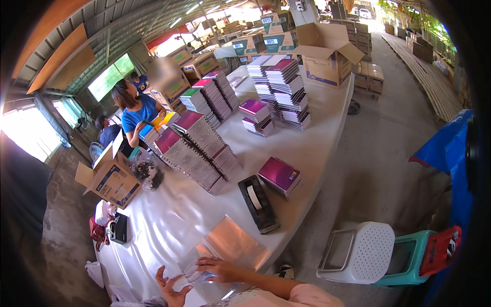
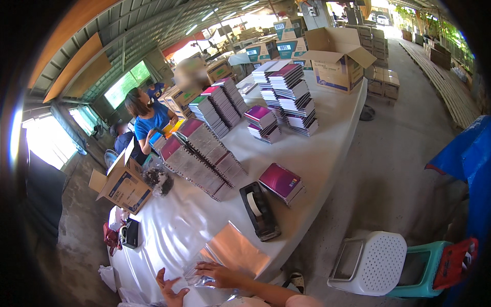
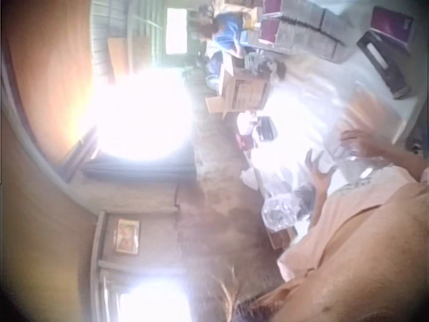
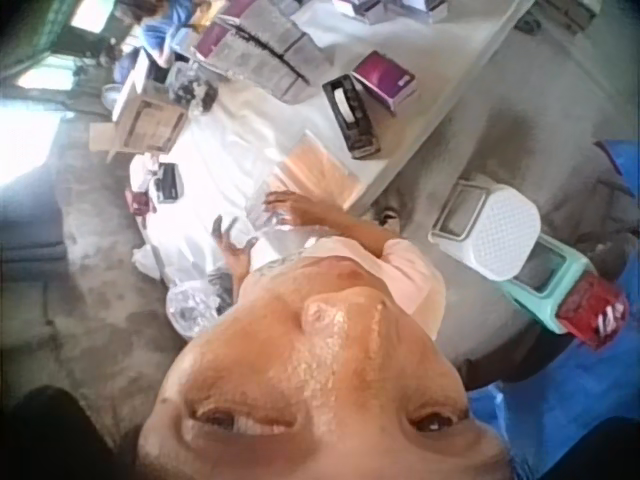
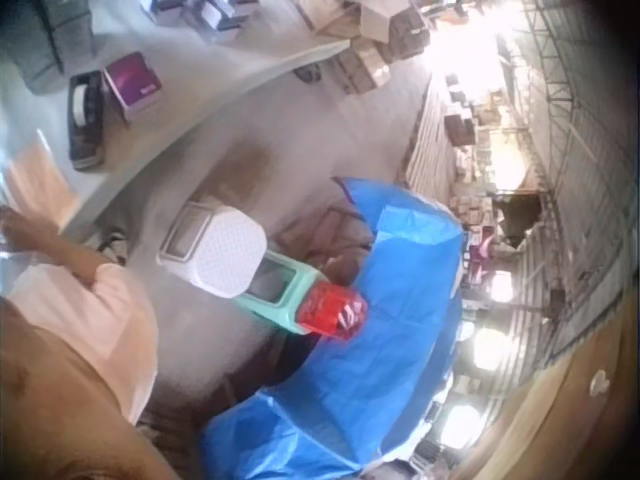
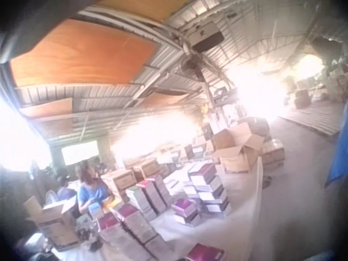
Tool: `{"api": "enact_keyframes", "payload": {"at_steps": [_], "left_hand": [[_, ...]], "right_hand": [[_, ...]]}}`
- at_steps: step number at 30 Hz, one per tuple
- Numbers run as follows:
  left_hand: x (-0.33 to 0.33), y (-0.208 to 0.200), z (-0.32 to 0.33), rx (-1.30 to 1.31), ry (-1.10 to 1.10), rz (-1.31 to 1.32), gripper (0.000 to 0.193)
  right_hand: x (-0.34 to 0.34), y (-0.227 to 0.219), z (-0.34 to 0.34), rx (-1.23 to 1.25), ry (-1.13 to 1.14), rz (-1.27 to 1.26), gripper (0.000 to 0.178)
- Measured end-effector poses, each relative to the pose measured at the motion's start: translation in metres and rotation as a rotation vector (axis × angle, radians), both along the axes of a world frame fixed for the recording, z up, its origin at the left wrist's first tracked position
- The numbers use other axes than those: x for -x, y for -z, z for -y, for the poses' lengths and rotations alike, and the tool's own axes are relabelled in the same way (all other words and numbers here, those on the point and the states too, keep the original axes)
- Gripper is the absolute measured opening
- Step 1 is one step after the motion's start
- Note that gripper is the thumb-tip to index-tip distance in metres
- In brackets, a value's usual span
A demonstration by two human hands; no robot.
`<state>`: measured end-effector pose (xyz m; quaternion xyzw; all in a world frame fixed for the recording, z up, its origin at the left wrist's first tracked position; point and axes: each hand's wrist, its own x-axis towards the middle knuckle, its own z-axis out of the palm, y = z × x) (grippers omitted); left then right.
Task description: The person places small notebooks into plastic bags, folds the bags over, and secures them with adhesive tape before stacking them on the table.
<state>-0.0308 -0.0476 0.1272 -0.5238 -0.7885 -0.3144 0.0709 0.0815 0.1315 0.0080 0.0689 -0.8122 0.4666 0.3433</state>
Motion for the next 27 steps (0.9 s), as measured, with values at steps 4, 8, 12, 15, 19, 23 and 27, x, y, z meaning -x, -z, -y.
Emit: {"api": "enact_keyframes", "payload": {"at_steps": [4, 8, 12, 15, 19, 23, 27], "left_hand": [[0.013, 0.04, 0.041, -0.029, -0.181, 0.267, 0.09], [-0.005, 0.05, 0.028, 0.204, -0.015, 0.152, 0.074], [0.012, 0.052, 0.026, 0.253, 0.105, 0.032, 0.065], [0.016, 0.035, 0.02, 0.375, 0.136, -0.001, 0.055], [0.019, 0.049, -0.004, 0.269, 0.156, -0.005, 0.073], [0.018, 0.04, 0.003, 0.338, 0.143, -0.041, 0.074], [0.012, 0.039, -0.006, 0.427, 0.167, -0.092, 0.075]], "right_hand": [[0.005, -0.003, -0.006, -0.082, -0.038, 0.079, 0.043], [0.01, -0.022, -0.024, -0.335, -0.154, 0.177, 0.045], [0.024, -0.036, -0.035, -0.396, -0.358, 0.219, 0.052], [0.031, -0.031, -0.04, -0.433, -0.407, 0.209, 0.062], [0.025, -0.04, -0.044, -0.508, -0.435, 0.238, 0.067], [0.024, -0.049, -0.04, -0.579, -0.442, 0.331, 0.067], [0.011, -0.059, -0.047, -0.628, -0.413, 0.356, 0.068]]}}
